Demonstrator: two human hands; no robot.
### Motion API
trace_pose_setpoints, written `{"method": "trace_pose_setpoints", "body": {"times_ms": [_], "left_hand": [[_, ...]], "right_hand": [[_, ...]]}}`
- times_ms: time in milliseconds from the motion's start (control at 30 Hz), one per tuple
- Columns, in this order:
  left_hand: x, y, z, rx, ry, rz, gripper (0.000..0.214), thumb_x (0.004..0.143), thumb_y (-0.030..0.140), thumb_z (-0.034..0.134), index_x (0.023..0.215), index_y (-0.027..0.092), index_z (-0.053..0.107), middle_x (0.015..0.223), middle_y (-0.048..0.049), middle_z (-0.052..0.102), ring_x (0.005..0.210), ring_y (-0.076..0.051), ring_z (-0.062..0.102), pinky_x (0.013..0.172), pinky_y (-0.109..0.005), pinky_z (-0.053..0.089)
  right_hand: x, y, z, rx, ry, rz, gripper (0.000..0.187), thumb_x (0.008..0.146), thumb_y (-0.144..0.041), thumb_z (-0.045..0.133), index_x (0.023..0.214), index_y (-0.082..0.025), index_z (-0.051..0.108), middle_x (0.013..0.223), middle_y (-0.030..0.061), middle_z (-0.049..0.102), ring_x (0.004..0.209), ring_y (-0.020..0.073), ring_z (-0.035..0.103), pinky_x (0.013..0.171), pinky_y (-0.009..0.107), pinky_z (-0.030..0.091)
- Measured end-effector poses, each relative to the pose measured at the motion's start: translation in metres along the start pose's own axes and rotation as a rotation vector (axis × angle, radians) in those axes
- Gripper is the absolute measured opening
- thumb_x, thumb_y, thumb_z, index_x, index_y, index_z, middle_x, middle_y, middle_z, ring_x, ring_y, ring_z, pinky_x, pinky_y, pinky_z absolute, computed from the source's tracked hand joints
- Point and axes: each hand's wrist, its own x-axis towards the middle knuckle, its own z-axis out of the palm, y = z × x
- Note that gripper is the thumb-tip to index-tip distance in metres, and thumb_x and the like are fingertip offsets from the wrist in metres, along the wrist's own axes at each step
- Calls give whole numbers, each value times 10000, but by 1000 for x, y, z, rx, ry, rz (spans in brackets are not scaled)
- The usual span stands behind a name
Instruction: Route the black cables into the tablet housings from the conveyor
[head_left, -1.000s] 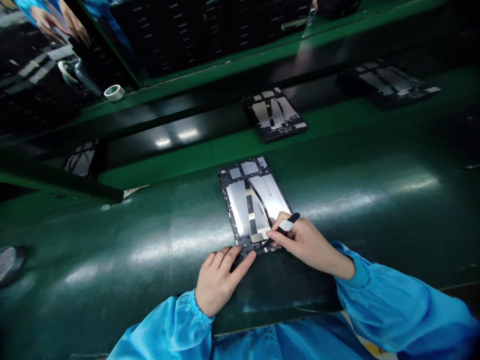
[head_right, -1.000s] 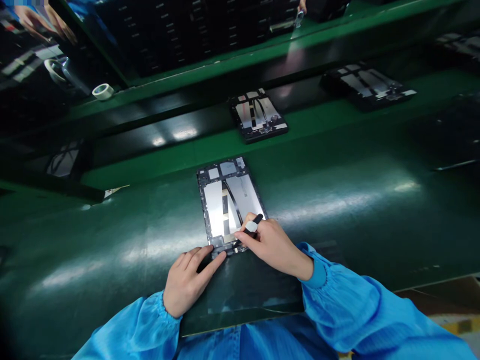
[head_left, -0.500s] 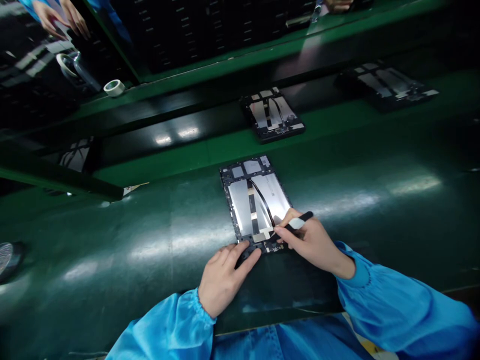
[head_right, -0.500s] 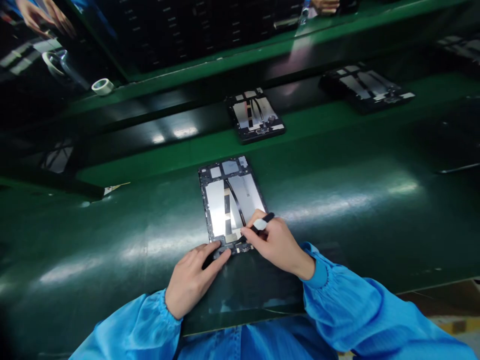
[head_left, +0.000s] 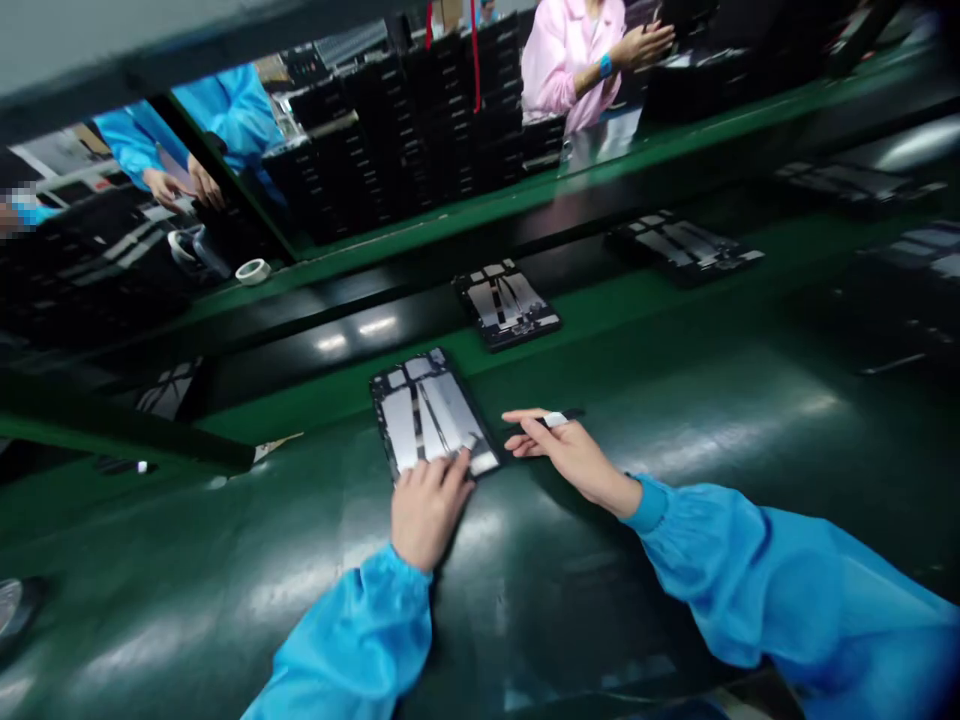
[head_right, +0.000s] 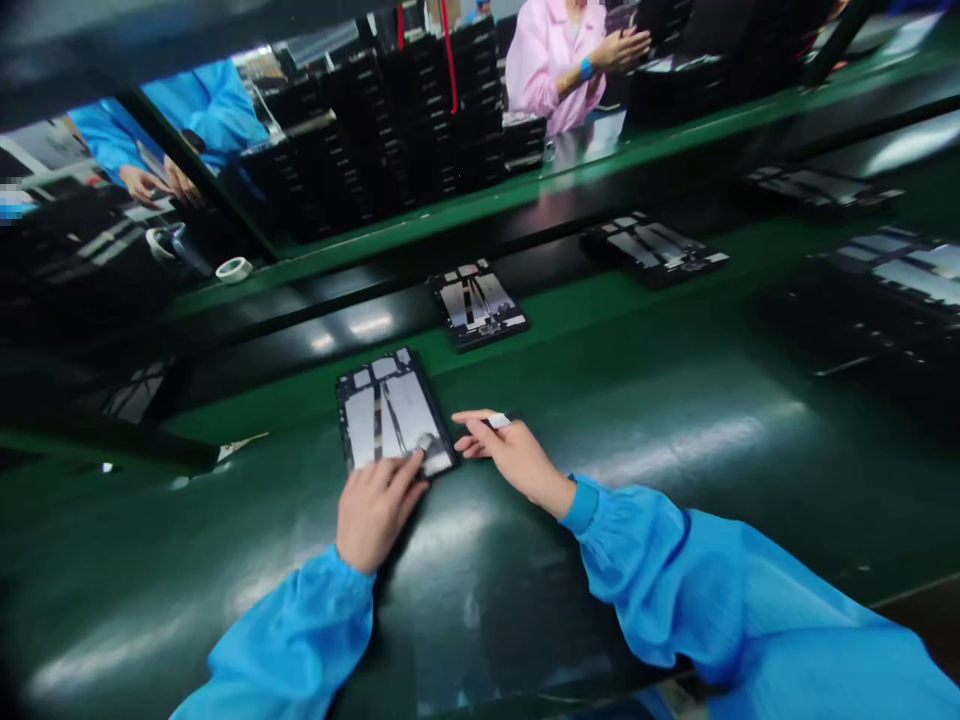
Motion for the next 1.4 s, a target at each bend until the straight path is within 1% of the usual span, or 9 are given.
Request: {"method": "trace_pose_setpoints", "body": {"times_ms": [133, 233, 400, 533, 667, 833, 1033, 1167, 1400], "left_hand": [[53, -85, 34, 53, 83, -269, 355, 943, 242, 527, 1283, 222, 625, 1144, -128, 673, 1004, -296, 585, 833, -422, 437], [80, -120, 49, 56, 149, -397, 456, 918, 94, 396, 1325, 170, 588, 1274, -194, 607, 1159, -344, 532, 955, -528, 380], [114, -78, 81, -82, 108, -283, 597, 833, 32, 417, 1406, 174, 502, 1329, -152, 582, 1223, -270, 522, 1031, -449, 383], [147, -32, 109, -215, 70, -237, 686, 784, 19, 416, 1466, 95, 399, 1101, -159, 670, 1035, -243, 613, 941, -403, 456], [162, -26, 112, -346, 100, -295, 652, 849, 50, 405, 1495, 59, 324, 1042, -165, 657, 968, -238, 624, 885, -380, 484], [126, -30, 89, -530, 108, -359, 514, 1024, 228, 300, 1527, 126, 276, 996, -96, 595, 771, -141, 617, 756, -292, 520], [-3, 2, 30, -734, -54, -277, 667, 889, 319, 651, 1490, 227, 378, 876, 7, 529, 658, -102, 554, 630, -230, 516], [-70, 40, -14, -762, -166, -309, 597, 966, 312, 548, 1516, 277, 319, 922, -17, 553, 752, -133, 583, 705, -265, 540], [-67, 43, -37, -498, -76, -200, 439, 976, 457, 512, 1348, 225, 543, 1056, -71, 646, 924, -209, 632, 790, -337, 530]], "right_hand": [[46, 15, -29, -109, 196, -80, 518, 924, -526, 479, 1245, -138, 599, 725, 81, 747, 656, 211, 721, 658, 362, 595], [78, 24, -57, -208, 408, -159, 413, 936, -358, 454, 1280, -154, 559, 988, 130, 758, 973, 255, 712, 870, 428, 551], [131, 25, -74, -350, 652, -176, 486, 851, -148, 479, 1335, -163, 518, 1304, 177, 635, 1219, 329, 586, 1036, 485, 411], [162, 20, -62, -402, 695, -141, 431, 834, -160, 539, 1263, -130, 571, 1135, 205, 703, 1084, 366, 649, 962, 475, 439], [166, 14, -56, -374, 702, -134, 366, 847, -247, 561, 1192, -125, 591, 1007, 191, 736, 1032, 352, 664, 935, 478, 455], [123, 14, -61, -273, 518, -161, 485, 820, -355, 606, 1243, -136, 516, 1143, 183, 713, 1050, 270, 670, 914, 410, 506], [-9, 18, -76, -280, 7, -87, 670, 619, -316, 836, 1236, -214, 594, 1222, 122, 688, 908, 247, 702, 823, 382, 561], [-79, 19, -84, -504, -160, -22, 614, 769, -320, 735, 1343, -242, 528, 1020, 63, 703, 968, 258, 682, 877, 418, 539], [-93, 9, -76, -545, -67, -86, 522, 815, -424, 701, 1282, -248, 546, 1100, 96, 698, 1015, 290, 686, 861, 438, 562]]}}
